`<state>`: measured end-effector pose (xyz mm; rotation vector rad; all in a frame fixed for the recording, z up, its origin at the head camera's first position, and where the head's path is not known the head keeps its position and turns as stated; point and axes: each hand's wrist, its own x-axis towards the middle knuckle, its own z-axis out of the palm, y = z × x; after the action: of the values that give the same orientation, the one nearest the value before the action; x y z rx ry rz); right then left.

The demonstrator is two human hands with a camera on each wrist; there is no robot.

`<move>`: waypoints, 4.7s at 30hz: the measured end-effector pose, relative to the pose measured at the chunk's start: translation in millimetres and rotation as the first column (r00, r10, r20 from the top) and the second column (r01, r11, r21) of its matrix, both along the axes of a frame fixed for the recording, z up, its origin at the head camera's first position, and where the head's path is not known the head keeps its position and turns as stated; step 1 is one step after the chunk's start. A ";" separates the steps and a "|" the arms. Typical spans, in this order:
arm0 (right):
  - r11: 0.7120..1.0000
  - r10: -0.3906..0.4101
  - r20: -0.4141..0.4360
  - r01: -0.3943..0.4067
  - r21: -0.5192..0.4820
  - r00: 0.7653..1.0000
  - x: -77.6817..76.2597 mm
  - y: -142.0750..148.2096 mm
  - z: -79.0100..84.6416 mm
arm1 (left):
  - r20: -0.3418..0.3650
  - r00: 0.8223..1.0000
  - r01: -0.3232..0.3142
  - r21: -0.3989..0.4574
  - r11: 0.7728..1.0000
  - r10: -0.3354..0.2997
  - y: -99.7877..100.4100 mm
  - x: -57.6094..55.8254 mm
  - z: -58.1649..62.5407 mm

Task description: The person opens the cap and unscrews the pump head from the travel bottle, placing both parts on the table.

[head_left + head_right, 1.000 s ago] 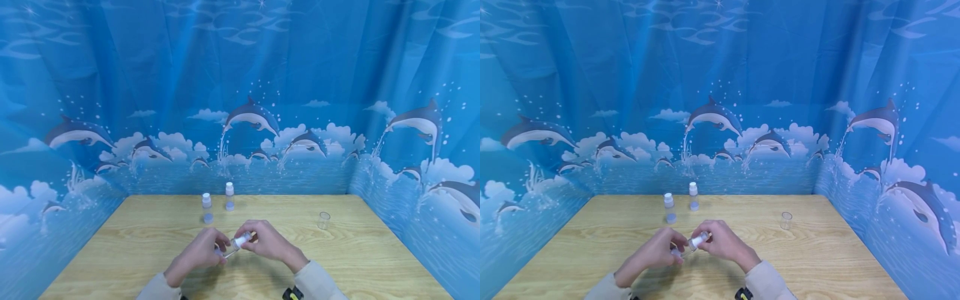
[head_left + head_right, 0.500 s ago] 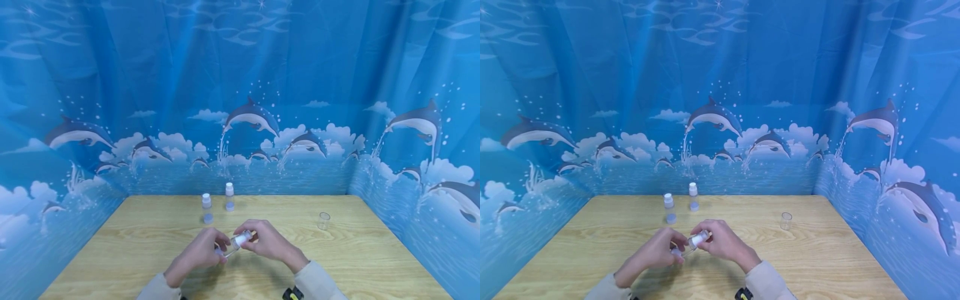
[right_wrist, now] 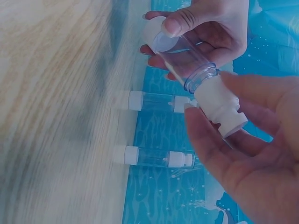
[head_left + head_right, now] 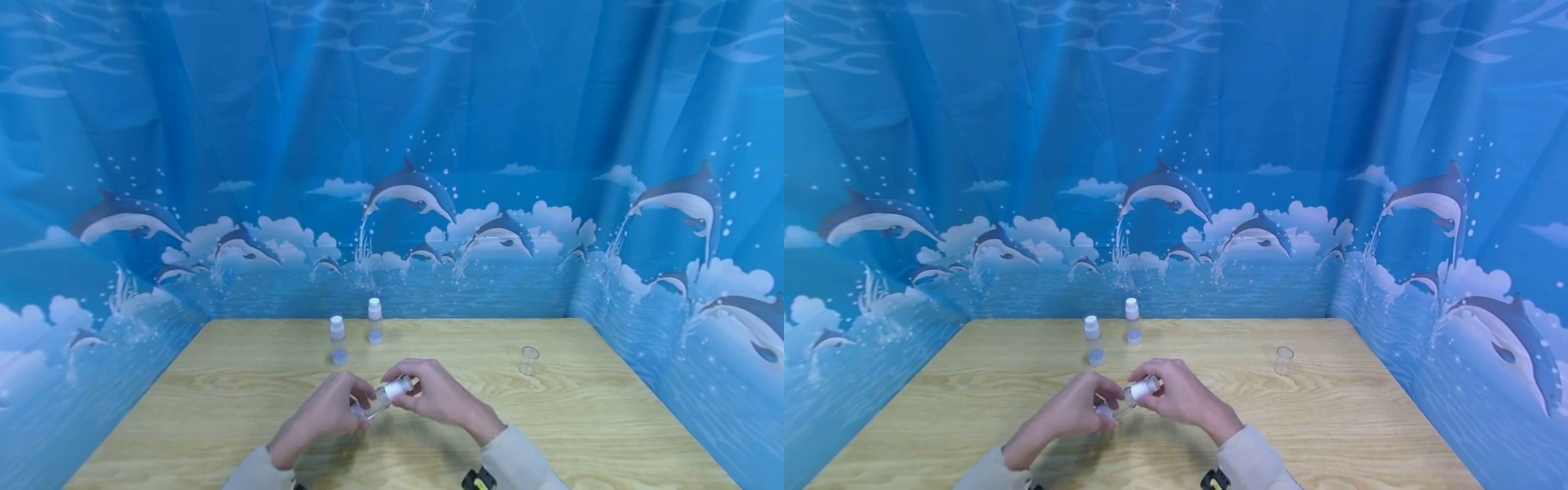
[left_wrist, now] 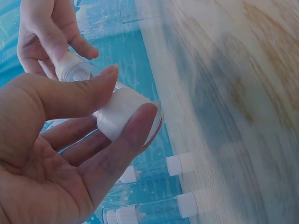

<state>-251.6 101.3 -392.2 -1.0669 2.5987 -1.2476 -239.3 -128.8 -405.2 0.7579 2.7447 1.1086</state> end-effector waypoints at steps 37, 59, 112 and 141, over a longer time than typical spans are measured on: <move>1.000 -0.011 -0.043 0.010 -0.017 0.999 1.1 -2.4 0.3 | -0.028 0.999 0.016 0.016 1.000 -0.016 -0.9 1.0 0.5; 1.000 0.003 -0.071 -0.005 -0.028 0.997 -1.0 1.1 1.0 | -0.017 1.000 -0.001 0.019 1.000 0.001 0.3 0.6 0.1; 0.965 -0.234 -0.061 0.240 0.102 0.970 -6.9 46.0 25.4 | 0.002 0.999 -0.041 0.004 0.999 0.041 -1.3 -0.9 -1.5; 0.875 -0.416 -0.009 0.403 0.269 0.909 -9.3 128.6 16.3 | 0.008 0.999 -0.044 0.002 0.999 0.044 -0.8 0.2 -0.8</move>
<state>-260.9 229.9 -375.8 -0.4435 2.9414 -0.9201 -239.1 -129.6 -406.0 0.6942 2.7667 1.1209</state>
